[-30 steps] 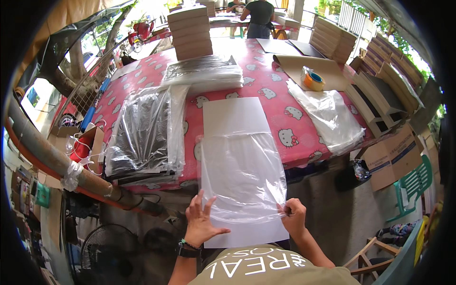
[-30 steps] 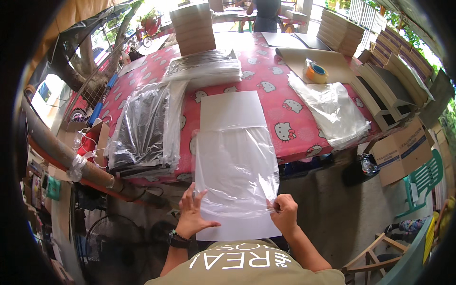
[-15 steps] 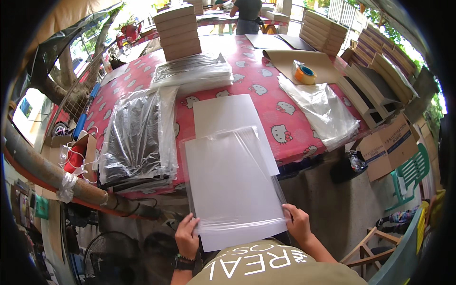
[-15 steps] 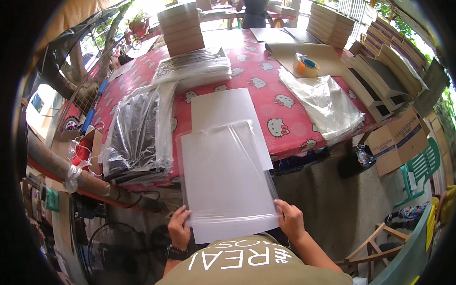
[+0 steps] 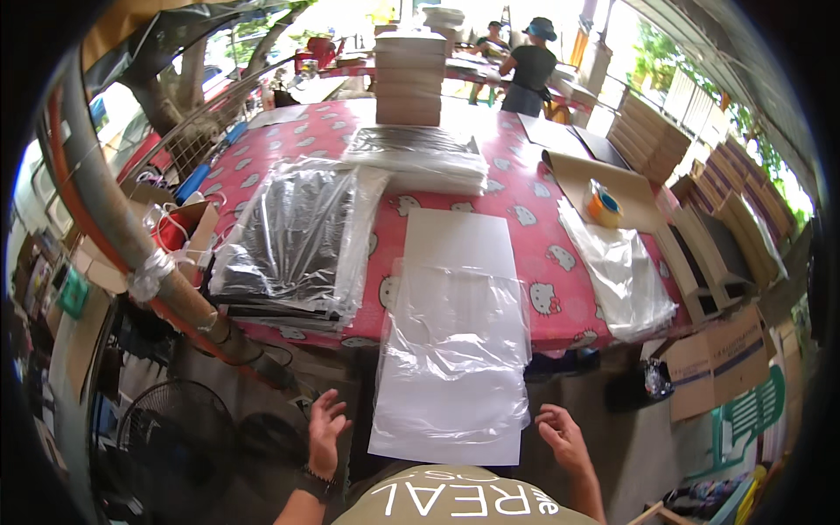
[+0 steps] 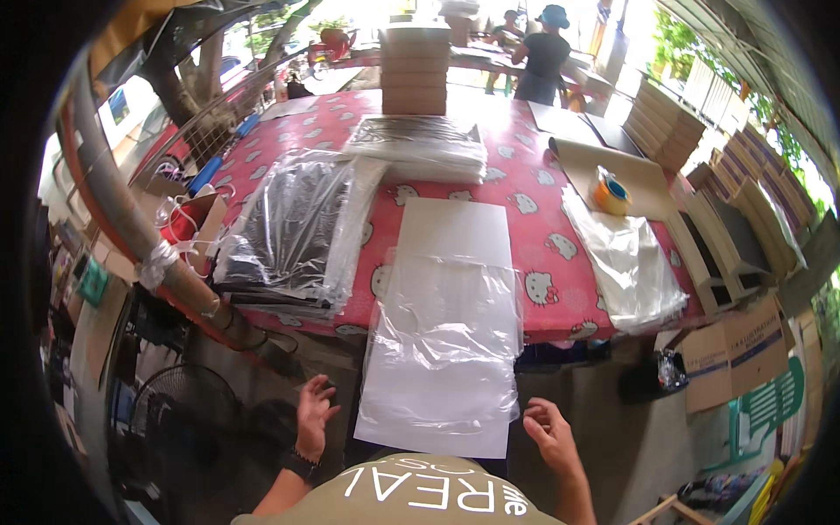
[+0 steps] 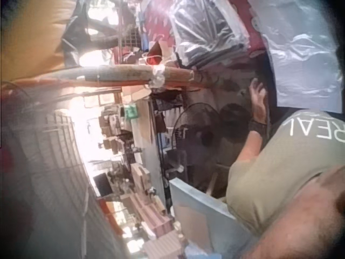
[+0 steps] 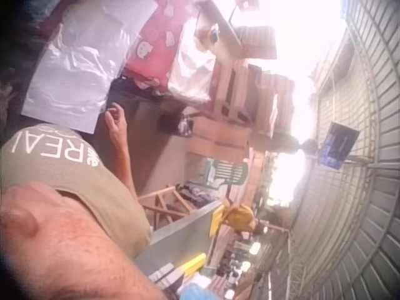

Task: The person places a black flat item into a plastic bag, adds a white sheet, and then stacks the bagged items on top of a larger pile of black-covered booklets. The person then picks up the large stack of booklets to align them.

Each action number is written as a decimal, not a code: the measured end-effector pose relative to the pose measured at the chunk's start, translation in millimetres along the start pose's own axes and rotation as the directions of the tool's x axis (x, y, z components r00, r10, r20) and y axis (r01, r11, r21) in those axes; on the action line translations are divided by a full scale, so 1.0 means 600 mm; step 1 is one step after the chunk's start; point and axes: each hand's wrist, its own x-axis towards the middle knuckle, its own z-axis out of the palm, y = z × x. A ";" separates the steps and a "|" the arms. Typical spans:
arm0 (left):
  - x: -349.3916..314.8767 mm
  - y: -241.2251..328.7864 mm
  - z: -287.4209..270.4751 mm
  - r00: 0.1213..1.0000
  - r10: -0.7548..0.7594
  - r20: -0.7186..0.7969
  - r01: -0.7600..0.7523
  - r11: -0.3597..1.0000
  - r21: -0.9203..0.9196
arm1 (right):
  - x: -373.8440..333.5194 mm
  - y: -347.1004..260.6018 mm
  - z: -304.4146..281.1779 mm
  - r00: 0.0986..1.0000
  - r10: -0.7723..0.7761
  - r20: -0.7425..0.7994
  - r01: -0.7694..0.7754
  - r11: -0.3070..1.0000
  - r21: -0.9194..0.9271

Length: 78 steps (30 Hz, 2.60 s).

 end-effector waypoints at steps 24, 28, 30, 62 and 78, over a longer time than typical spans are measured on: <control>0.129 0.191 0.006 0.944 0.256 -0.206 -0.290 0.945 -0.152 | 0.209 -0.083 0.236 0.948 -0.038 0.316 -0.133 0.854 0.503; 0.160 0.180 -0.055 0.806 0.271 -0.526 -0.415 0.893 -0.175 | 0.299 -0.110 0.338 0.861 -0.038 0.507 -0.183 0.907 0.379; 0.178 0.153 -0.086 0.741 0.271 -0.615 -0.444 0.884 -0.145 | 0.328 -0.117 0.384 0.859 -0.068 0.507 -0.139 0.923 0.358; 0.333 0.098 -0.068 0.608 0.786 0.113 -0.553 0.318 0.771 | 0.296 -0.126 0.472 0.714 -0.637 0.289 0.667 0.745 -0.006; 0.175 0.057 0.071 0.816 0.570 -0.090 -0.490 0.766 0.416 | 0.189 -0.049 0.150 0.811 -0.571 0.129 0.584 0.774 -0.246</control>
